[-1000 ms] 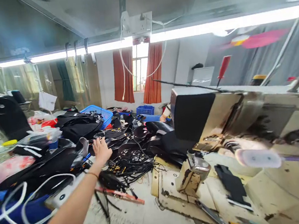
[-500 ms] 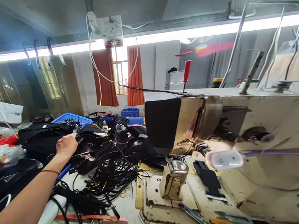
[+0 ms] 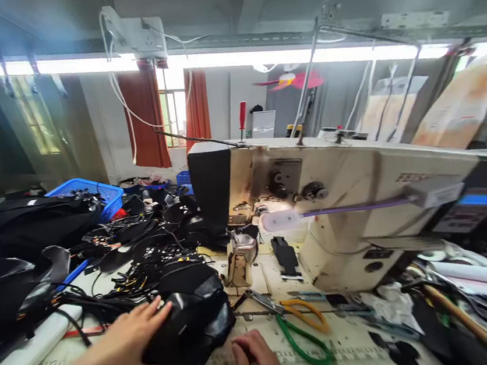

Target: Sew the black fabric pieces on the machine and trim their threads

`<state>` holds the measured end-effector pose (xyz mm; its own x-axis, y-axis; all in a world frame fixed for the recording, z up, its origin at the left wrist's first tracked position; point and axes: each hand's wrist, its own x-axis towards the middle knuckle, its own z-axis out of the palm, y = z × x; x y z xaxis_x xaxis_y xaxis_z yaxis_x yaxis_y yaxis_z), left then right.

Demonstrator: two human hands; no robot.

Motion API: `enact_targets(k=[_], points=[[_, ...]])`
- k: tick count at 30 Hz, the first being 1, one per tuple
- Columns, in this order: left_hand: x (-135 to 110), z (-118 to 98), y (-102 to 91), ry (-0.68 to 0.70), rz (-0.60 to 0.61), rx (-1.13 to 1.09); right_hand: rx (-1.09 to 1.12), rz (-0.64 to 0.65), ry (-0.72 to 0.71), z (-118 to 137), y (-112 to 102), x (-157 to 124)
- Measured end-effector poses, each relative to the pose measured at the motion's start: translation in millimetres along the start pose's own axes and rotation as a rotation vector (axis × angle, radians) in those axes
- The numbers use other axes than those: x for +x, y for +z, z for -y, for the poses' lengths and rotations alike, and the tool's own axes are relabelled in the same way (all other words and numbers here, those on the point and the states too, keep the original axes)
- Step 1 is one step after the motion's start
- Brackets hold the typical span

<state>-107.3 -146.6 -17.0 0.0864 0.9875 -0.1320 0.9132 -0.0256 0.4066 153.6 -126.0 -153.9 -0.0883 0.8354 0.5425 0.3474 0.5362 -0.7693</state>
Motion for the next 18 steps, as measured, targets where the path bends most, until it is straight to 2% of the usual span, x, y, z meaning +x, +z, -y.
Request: enact_targets(k=[2, 4, 7, 10, 12, 14, 16, 18], points=[[24.8, -0.7, -29.8, 0.057, -0.035, 0.015, -0.193, -0.058, -0.083, -11.2, -23.2, 7.3], [61.2, -6.7, -45.3, 0.024, -0.083, 0.041, -0.492, -0.073, -0.112, -28.3, -49.7, 17.5], [113.9, -17.8, -39.6, -0.013, -0.09, 0.083, -0.904, 0.132, -0.016, -54.8, -85.8, 33.2], [142.5, -25.4, -32.6, -0.023, -0.075, 0.138, -0.996, 0.286, 0.029, -67.0, -108.4, 42.9], [144.9, -31.3, -42.2, -0.021, -0.076, 0.174, -0.987, 0.322, 0.007, -65.9, -115.5, 45.3], [134.1, -40.6, -63.9, -0.003, -0.091, 0.209, -0.979, 0.359, -0.002, -61.8, -118.7, 46.2], [109.9, -54.6, -91.8, 0.037, -0.123, 0.241, -0.963, 0.386, 0.0, -58.3, -121.4, 46.8], [72.2, -71.9, -117.3, 0.057, -0.181, 0.276, -0.948, 0.402, 0.006, -56.3, -126.6, 47.0]])
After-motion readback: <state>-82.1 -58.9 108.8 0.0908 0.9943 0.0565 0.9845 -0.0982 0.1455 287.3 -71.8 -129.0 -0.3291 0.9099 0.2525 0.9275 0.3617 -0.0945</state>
